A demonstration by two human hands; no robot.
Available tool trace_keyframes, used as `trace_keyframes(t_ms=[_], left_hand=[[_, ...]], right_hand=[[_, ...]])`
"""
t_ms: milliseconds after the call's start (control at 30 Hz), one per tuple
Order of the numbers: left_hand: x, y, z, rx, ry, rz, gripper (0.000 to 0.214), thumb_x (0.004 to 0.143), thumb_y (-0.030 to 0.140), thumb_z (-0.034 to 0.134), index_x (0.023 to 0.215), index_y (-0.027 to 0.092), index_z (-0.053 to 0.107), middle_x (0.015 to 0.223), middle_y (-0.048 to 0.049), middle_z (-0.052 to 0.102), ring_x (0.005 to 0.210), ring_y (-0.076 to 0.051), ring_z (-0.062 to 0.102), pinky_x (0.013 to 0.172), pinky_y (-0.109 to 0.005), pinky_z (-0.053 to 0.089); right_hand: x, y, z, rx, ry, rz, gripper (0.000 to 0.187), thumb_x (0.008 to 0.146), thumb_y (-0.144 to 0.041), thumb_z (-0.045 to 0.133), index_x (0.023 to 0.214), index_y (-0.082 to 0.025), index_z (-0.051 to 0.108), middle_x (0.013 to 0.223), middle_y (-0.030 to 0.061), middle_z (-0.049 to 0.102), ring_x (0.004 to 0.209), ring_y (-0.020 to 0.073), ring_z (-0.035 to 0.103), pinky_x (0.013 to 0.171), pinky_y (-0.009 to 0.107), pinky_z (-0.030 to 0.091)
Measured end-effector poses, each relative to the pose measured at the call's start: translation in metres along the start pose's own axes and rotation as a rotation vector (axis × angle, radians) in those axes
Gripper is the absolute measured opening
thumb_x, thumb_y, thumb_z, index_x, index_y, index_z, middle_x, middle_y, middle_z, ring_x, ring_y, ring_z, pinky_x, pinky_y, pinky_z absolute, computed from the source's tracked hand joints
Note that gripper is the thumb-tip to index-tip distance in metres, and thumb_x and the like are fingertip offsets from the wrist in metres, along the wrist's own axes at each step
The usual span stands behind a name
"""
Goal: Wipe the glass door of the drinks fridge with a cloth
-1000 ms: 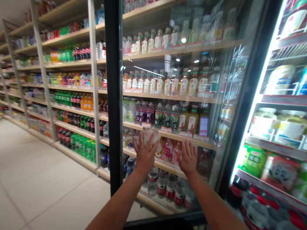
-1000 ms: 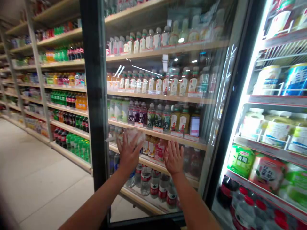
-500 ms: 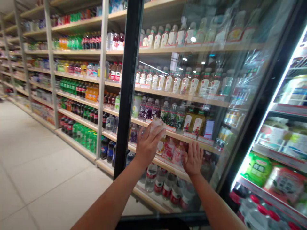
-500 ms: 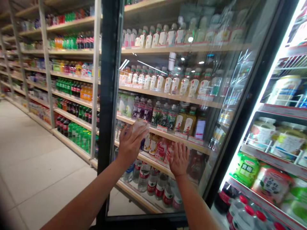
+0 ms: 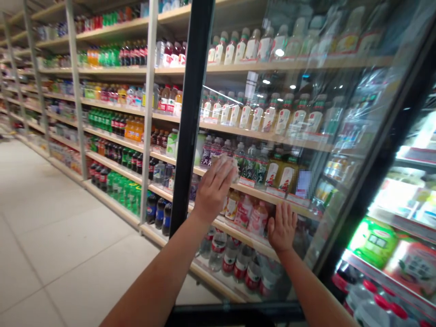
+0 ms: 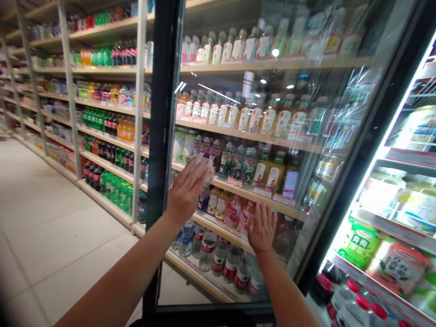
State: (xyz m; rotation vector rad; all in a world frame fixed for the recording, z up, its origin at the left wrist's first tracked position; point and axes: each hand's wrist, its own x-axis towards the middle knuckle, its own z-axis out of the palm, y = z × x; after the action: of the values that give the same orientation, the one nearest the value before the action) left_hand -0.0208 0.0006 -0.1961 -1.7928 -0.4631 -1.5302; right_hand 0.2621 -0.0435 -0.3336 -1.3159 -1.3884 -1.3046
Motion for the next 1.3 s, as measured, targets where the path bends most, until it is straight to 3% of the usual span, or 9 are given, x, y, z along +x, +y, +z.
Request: trace_keyframes(t_ms=[100, 267, 467, 533, 767, 1033, 1100, 1233, 1300], left_hand=[[-0.019, 0.017, 0.006, 0.025, 0.012, -0.018, 0.048, 0.099, 0.013, 0.047, 0.147, 0.019, 0.044, 0.144, -0.0077, 0.055, 0.143, -0.024, 0.040, 0.116, -0.042, 0.038], [-0.068, 0.043, 0.008, -0.019, -0.165, 0.203, 0.038, 0.101, 0.018, 0.043, 0.136, 0.020, 0.057, 0.139, -0.0059, 0.060, 0.124, -0.022, 0.055, 0.108, -0.037, 0.043], [0.001, -0.003, 0.003, 0.045, 0.026, -0.104, 0.048, 0.099, 0.010, 0.047, 0.146, 0.021, 0.046, 0.137, -0.0135, 0.055, 0.133, -0.024, 0.047, 0.113, -0.044, 0.040], [0.011, -0.007, 0.004, 0.014, 0.062, -0.129, 0.048, 0.098, 0.009, 0.047, 0.145, 0.022, 0.047, 0.132, -0.0127, 0.057, 0.132, -0.024, 0.049, 0.113, -0.044, 0.041], [-0.058, 0.036, 0.003, -0.159, -0.151, 0.264, 0.029, 0.101, 0.019, 0.047, 0.124, 0.020, 0.064, 0.127, -0.0049, 0.066, 0.120, -0.021, 0.056, 0.104, -0.036, 0.049], [0.015, 0.011, 0.011, -0.118, 0.062, -0.051, 0.039, 0.098, 0.009, 0.048, 0.133, 0.021, 0.059, 0.133, -0.0119, 0.058, 0.134, -0.023, 0.047, 0.112, -0.043, 0.043], [0.002, 0.025, 0.016, -0.143, 0.016, -0.007, 0.037, 0.098, 0.012, 0.049, 0.133, 0.018, 0.058, 0.130, -0.0111, 0.060, 0.131, -0.023, 0.049, 0.110, -0.042, 0.044], [-0.041, 0.060, 0.022, -0.236, -0.149, 0.257, 0.027, 0.100, 0.021, 0.048, 0.123, 0.018, 0.064, 0.124, -0.0055, 0.066, 0.119, -0.020, 0.056, 0.102, -0.034, 0.050], [-0.038, 0.061, 0.025, -0.243, -0.175, 0.266, 0.028, 0.101, 0.021, 0.047, 0.124, 0.019, 0.063, 0.128, -0.0051, 0.065, 0.122, -0.018, 0.055, 0.104, -0.033, 0.049]], right_hand=[[0.000, -0.001, 0.000, -0.003, 0.006, -0.004, 0.073, 0.094, -0.022, 0.045, 0.160, -0.019, 0.015, 0.157, 0.0181, 0.038, 0.149, 0.0371, 0.029, 0.117, 0.066, 0.027], [0.002, -0.002, -0.001, -0.055, 0.016, -0.024, 0.070, 0.095, -0.023, 0.044, 0.159, -0.016, 0.017, 0.156, 0.0185, 0.039, 0.150, 0.0330, 0.027, 0.119, 0.060, 0.026], [0.005, -0.003, -0.002, -0.103, 0.034, -0.039, 0.065, 0.098, -0.024, 0.041, 0.158, -0.013, 0.019, 0.154, 0.0185, 0.043, 0.152, 0.0280, 0.022, 0.121, 0.052, 0.023], [0.005, -0.003, -0.002, -0.098, 0.033, -0.041, 0.065, 0.099, -0.024, 0.041, 0.159, -0.013, 0.019, 0.153, 0.0181, 0.044, 0.152, 0.0275, 0.022, 0.121, 0.051, 0.023], [0.006, -0.004, -0.001, -0.084, 0.043, -0.034, 0.064, 0.099, -0.025, 0.041, 0.159, -0.014, 0.018, 0.153, 0.0170, 0.045, 0.152, 0.0273, 0.023, 0.121, 0.051, 0.022], [0.004, -0.003, 0.000, -0.086, 0.035, -0.029, 0.065, 0.099, -0.025, 0.042, 0.159, -0.014, 0.019, 0.154, 0.0165, 0.044, 0.152, 0.0273, 0.023, 0.122, 0.051, 0.022], [0.004, -0.003, 0.000, -0.086, 0.035, -0.032, 0.065, 0.099, -0.025, 0.041, 0.159, -0.014, 0.019, 0.154, 0.0165, 0.044, 0.152, 0.0277, 0.023, 0.121, 0.052, 0.022], [0.004, -0.003, -0.001, -0.078, 0.040, -0.040, 0.065, 0.099, -0.025, 0.041, 0.159, -0.014, 0.018, 0.154, 0.0170, 0.044, 0.152, 0.0287, 0.024, 0.121, 0.053, 0.023], [0.004, -0.003, -0.001, -0.087, 0.037, -0.042, 0.065, 0.099, -0.025, 0.041, 0.159, -0.013, 0.018, 0.154, 0.0176, 0.043, 0.151, 0.0294, 0.025, 0.120, 0.053, 0.024]])
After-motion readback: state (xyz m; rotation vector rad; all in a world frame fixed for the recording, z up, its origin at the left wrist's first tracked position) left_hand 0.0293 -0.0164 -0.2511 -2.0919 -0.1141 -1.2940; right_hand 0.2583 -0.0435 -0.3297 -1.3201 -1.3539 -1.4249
